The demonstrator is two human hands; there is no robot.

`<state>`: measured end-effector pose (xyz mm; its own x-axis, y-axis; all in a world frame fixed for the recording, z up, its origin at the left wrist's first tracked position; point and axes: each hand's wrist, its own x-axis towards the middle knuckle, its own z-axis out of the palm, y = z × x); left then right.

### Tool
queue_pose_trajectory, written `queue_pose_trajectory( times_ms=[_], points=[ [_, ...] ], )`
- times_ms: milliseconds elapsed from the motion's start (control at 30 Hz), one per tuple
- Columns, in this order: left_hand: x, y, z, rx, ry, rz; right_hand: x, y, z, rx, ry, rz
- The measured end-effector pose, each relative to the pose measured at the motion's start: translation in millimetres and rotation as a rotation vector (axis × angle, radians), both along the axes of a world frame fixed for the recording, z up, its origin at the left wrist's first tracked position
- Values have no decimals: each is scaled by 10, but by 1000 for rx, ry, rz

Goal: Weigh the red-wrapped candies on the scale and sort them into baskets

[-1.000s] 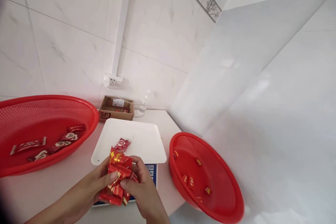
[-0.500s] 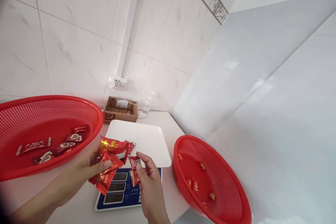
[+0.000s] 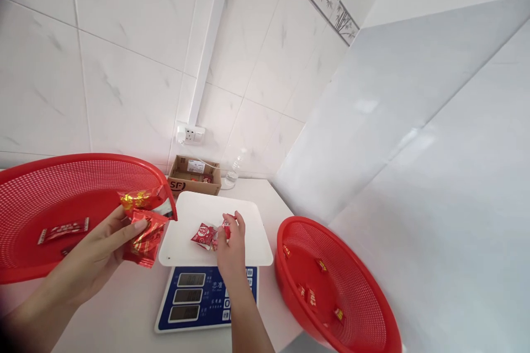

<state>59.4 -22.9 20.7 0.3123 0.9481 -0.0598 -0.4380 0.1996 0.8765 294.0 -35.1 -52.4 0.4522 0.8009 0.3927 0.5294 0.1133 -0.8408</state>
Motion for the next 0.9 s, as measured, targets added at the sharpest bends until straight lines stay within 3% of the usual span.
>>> queue_pose_trajectory(
  times_ms=[167, 367, 500, 667, 767, 900],
  points=[
    [-22, -13, 15, 12, 3, 4, 64, -7, 65, 32, -67, -44],
    [-35, 10, 30, 16, 2, 29, 51, -137, 94, -22, -148, 62],
    [-35, 12, 12, 34, 32, 38, -73, -147, 110, -143, -458, 170],
    [-44, -8, 10, 57, 48, 32, -148, -32, 272, -304, -763, 186],
    [-51, -15, 28, 63, 48, 28, -71, 40, 293, -288, -685, 159],
    [-69, -6, 53, 55, 35, 24, 109, 48, 227, -149, -372, 100]
  ],
)
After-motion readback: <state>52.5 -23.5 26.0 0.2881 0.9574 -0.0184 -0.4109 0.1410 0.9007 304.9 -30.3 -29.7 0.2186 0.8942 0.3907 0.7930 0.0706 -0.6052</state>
